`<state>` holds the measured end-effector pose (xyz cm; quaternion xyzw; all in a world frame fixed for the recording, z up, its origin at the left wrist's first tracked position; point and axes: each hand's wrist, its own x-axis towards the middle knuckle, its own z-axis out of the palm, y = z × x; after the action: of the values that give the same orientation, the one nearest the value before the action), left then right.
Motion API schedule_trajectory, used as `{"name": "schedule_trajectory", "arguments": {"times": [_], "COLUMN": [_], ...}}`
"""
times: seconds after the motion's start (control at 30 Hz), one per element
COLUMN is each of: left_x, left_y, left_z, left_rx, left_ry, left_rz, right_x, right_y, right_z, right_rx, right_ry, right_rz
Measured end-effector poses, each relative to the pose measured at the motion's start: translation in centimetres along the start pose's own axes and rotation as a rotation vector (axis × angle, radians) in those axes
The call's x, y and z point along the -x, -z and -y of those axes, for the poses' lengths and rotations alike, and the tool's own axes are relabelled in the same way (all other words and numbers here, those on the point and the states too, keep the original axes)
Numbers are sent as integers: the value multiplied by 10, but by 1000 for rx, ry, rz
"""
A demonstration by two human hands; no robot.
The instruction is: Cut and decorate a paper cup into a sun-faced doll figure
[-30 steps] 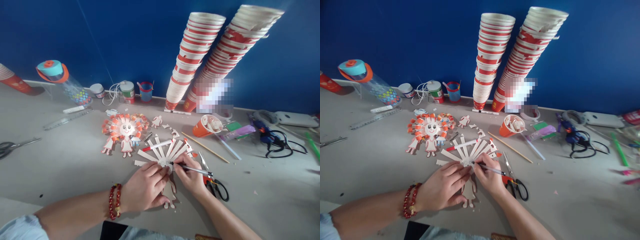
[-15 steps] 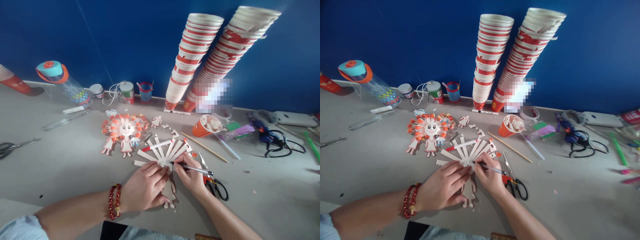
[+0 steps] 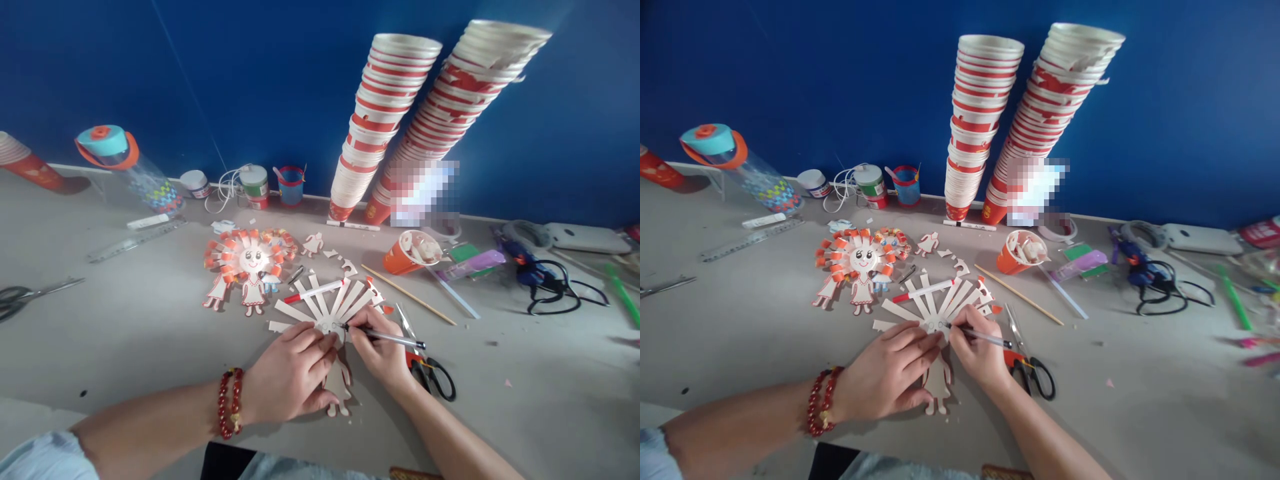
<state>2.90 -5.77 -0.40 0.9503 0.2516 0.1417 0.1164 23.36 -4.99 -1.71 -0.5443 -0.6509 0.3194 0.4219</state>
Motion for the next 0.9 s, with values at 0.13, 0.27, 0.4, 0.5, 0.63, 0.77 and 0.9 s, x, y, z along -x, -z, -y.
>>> {"name": "schedule_trajectory", "arguments": {"times": [0.13, 0.27, 0.4, 0.5, 0.63, 0.77, 0.9], "left_x": [0, 1, 1, 0, 1, 1, -2], "left_y": [1, 1, 0, 0, 1, 0, 7], "left_z": [0, 0, 0, 1, 1, 0, 5], "left_rx": [-7, -13, -15, -11, -9, 5, 80], "left_ry": [-2, -11, -7, -5, -5, -13, -17], "left_rz": [-6, -17, -10, -4, 1, -35, -104], "right_x": [0, 1, 1, 1, 2, 3, 5], "right_y": [0, 0, 0, 0, 1, 0, 1], "right_z": [0, -1, -1, -1, -3, -5, -5], "right_rx": [5, 4, -6, -10, -60, -139, -139], "right_ry": [4, 6, -1, -10, -15, -25, -11], "right_rz": [1, 8, 12, 22, -6, -64, -74]}}
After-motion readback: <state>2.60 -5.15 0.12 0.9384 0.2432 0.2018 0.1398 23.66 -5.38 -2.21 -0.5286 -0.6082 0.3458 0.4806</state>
